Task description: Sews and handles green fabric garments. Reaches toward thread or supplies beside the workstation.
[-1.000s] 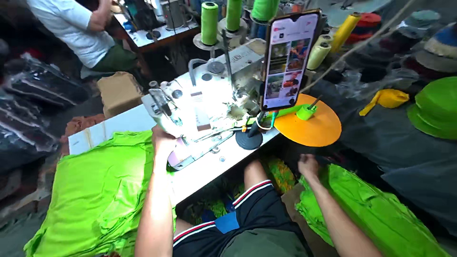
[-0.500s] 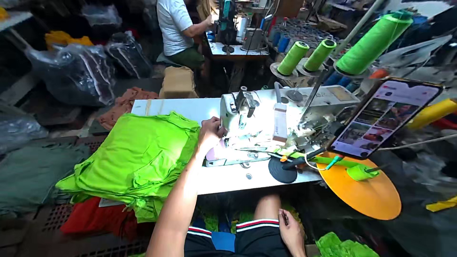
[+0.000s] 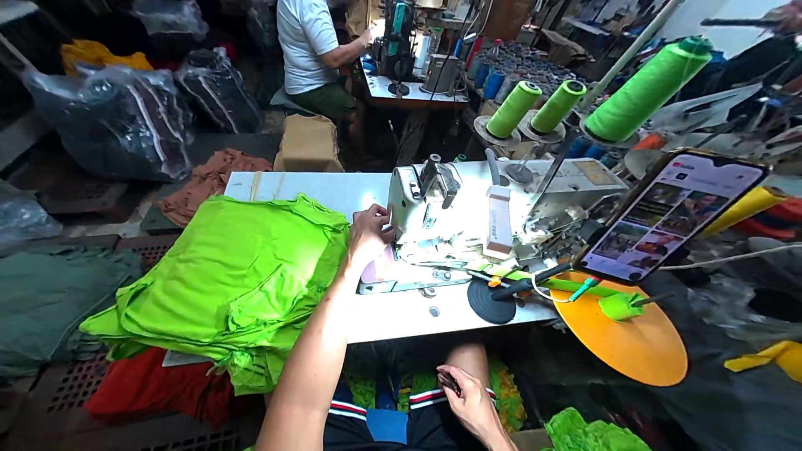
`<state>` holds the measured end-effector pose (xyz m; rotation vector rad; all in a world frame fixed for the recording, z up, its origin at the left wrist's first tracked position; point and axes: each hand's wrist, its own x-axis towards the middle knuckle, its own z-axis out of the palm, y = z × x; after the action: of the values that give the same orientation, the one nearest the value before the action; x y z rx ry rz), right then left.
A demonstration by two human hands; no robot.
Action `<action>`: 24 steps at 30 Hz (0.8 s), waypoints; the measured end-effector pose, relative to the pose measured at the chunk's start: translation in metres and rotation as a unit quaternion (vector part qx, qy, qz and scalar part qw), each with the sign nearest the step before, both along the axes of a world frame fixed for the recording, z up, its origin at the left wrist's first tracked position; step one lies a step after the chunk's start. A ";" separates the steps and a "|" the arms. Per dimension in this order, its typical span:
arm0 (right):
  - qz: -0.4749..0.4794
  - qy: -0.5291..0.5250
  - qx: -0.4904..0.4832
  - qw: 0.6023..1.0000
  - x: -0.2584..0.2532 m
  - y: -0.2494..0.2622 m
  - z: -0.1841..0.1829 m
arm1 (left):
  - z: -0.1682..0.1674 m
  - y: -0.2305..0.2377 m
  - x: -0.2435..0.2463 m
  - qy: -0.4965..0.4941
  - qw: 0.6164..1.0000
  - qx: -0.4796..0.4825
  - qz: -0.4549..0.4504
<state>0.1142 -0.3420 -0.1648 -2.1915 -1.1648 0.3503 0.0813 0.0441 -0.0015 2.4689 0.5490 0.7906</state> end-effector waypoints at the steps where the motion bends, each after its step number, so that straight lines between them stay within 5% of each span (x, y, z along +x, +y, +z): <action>1: 0.002 -0.001 -0.018 1.000 -0.001 0.002 0.003 | 0.000 -0.001 -0.001 -0.001 1.000 0.004 0.001; 7: -0.024 -0.064 -0.097 0.993 -0.003 0.015 0.046 | -0.003 0.002 0.006 0.011 0.999 0.040 0.015; 12: -0.003 -0.100 0.028 0.995 -0.006 0.042 0.088 | -0.002 -0.006 -0.004 -0.028 0.996 -0.046 0.065; 18: -0.005 -0.216 0.143 0.966 0.000 0.128 0.136 | -0.007 -0.042 -0.035 -0.217 0.946 -0.155 0.186; 24: -0.057 -0.227 0.180 0.955 -0.008 0.208 0.153 | -0.005 -0.089 -0.067 -0.381 0.902 -0.123 0.165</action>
<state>0.1059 -0.1340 -0.0115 -2.0474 -1.2113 -0.4108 0.0141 -0.0453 -0.0067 1.6542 0.7045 1.5992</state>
